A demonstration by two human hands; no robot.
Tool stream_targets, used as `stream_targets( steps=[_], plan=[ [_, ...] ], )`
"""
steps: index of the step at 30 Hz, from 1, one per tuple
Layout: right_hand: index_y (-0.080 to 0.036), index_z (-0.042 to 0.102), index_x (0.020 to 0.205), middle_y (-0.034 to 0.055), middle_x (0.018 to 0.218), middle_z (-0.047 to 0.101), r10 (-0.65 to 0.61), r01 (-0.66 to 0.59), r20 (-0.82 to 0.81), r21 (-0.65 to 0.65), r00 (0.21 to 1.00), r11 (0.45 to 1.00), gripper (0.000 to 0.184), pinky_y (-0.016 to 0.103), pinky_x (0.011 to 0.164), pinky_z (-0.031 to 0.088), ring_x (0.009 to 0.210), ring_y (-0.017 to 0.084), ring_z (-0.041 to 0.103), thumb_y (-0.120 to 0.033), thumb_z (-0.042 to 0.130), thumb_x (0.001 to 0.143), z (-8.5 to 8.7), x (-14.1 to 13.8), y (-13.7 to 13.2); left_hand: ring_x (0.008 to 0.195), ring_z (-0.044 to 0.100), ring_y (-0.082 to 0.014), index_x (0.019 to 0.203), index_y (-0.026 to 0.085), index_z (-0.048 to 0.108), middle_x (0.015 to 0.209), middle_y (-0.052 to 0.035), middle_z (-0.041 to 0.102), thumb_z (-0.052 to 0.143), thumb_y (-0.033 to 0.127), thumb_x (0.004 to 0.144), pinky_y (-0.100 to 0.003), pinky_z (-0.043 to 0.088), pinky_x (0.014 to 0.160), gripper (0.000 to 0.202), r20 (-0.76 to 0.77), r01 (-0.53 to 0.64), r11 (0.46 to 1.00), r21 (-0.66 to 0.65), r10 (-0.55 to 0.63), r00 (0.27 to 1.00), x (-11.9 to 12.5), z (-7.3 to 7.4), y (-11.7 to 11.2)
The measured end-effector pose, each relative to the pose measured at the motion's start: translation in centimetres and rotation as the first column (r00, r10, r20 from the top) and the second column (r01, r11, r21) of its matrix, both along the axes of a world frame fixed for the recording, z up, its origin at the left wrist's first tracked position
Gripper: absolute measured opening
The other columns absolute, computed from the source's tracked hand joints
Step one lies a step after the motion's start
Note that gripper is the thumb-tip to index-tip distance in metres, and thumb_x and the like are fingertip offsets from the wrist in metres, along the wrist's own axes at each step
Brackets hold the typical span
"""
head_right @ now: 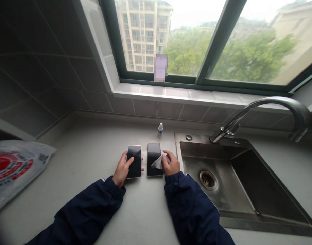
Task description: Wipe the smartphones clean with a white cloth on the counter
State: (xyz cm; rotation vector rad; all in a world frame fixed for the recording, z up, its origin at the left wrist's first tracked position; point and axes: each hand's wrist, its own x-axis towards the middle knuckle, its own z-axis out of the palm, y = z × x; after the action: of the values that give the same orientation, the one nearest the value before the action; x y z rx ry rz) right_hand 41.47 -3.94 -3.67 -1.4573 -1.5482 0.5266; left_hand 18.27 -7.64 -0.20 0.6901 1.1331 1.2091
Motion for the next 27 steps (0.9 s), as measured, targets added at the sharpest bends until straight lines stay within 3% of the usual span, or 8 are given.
stream_targets(
  steps=[6,12,14,17,19,22,24,27],
  plan=[
    [-0.019,0.071,0.105,0.0071,0.101,0.072,0.096,-0.097,0.044,0.020,0.994,0.995,0.033,0.030,0.083,0.052,0.091,0.021,0.067,-0.040,0.051,0.090,0.0,-0.2,-0.2,0.069,0.069,-0.0213,0.141,0.022,0.040,0.086,-0.0055,0.073,0.068,0.038,0.079,-0.035,0.057,0.069,0.070,-0.337,-0.010,0.993,0.116,0.049,0.940,-0.7,-0.7,0.2],
    [-0.020,0.070,0.101,0.0065,0.098,0.072,0.126,-0.129,0.078,0.040,0.989,0.991,0.030,0.032,0.083,0.051,0.092,0.021,0.067,-0.038,0.048,0.092,0.2,-0.4,-0.3,0.061,0.064,-0.0207,0.135,0.028,0.049,0.079,-0.0017,0.072,0.070,0.032,0.076,-0.033,0.053,0.071,0.063,-0.305,-0.088,0.987,0.137,0.126,0.944,-0.5,0.1,-0.2],
    [-0.020,0.070,0.100,0.0062,0.097,0.071,0.133,-0.137,0.090,0.045,0.987,0.990,0.029,0.032,0.083,0.051,0.091,0.021,0.066,-0.038,0.048,0.092,0.2,-0.5,-0.3,0.057,0.061,-0.0192,0.136,0.029,0.048,0.079,-0.0011,0.070,0.069,0.032,0.077,-0.033,0.051,0.072,0.062,-0.444,-0.070,0.983,0.171,0.140,0.885,-0.5,0.4,-0.2],
    [-0.020,0.069,0.100,0.0056,0.095,0.069,0.136,-0.143,0.110,0.052,0.985,0.988,0.028,0.031,0.082,0.050,0.090,0.020,0.066,-0.037,0.048,0.092,0.1,-0.4,-0.3,0.055,0.057,-0.0161,0.137,0.031,0.049,0.081,-0.0005,0.066,0.066,0.035,0.079,-0.033,0.050,0.075,0.060,-0.664,-0.018,0.977,0.213,0.158,0.730,-0.5,0.5,-0.4],
    [-0.020,0.069,0.100,0.0054,0.093,0.068,0.138,-0.146,0.125,0.058,0.982,0.988,0.028,0.031,0.081,0.050,0.088,0.020,0.065,-0.037,0.048,0.092,0.1,-0.4,-0.2,0.062,0.059,-0.0168,0.135,0.031,0.052,0.087,-0.0021,0.064,0.068,0.035,0.077,-0.033,0.050,0.078,0.060,-0.669,-0.030,0.970,0.240,0.187,0.719,-0.4,0.4,-0.7],
    [-0.020,0.068,0.102,0.0056,0.093,0.067,0.135,-0.146,0.149,0.062,0.980,0.987,0.027,0.031,0.079,0.049,0.087,0.019,0.063,-0.035,0.048,0.092,0.0,-0.3,-0.2,0.090,0.063,-0.0233,0.135,0.029,0.053,0.107,-0.0075,0.062,0.068,0.035,0.078,-0.035,0.049,0.087,0.059,-0.661,-0.026,0.957,0.290,0.219,0.718,-0.3,0.3,-1.5],
    [-0.020,0.067,0.103,0.0060,0.094,0.066,0.130,-0.142,0.165,0.061,0.978,0.988,0.027,0.031,0.079,0.049,0.088,0.020,0.063,-0.034,0.048,0.092,-0.1,-0.3,-0.2,0.103,0.060,-0.0269,0.136,0.029,0.052,0.117,-0.0096,0.059,0.066,0.036,0.080,-0.038,0.047,0.092,0.059,-0.720,0.017,0.957,0.291,0.208,0.662,-0.3,0.4,-2.1],
    [-0.019,0.065,0.109,0.0065,0.095,0.066,0.122,-0.135,0.189,0.055,0.974,0.989,0.029,0.031,0.080,0.050,0.088,0.020,0.063,-0.033,0.048,0.091,-0.2,-0.4,-0.2,0.104,0.060,-0.0306,0.141,0.032,0.047,0.124,-0.0100,0.059,0.064,0.040,0.081,-0.042,0.047,0.091,0.063,-0.810,0.070,0.975,0.209,0.132,0.571,-0.2,1.2,-2.6]
  ],
)
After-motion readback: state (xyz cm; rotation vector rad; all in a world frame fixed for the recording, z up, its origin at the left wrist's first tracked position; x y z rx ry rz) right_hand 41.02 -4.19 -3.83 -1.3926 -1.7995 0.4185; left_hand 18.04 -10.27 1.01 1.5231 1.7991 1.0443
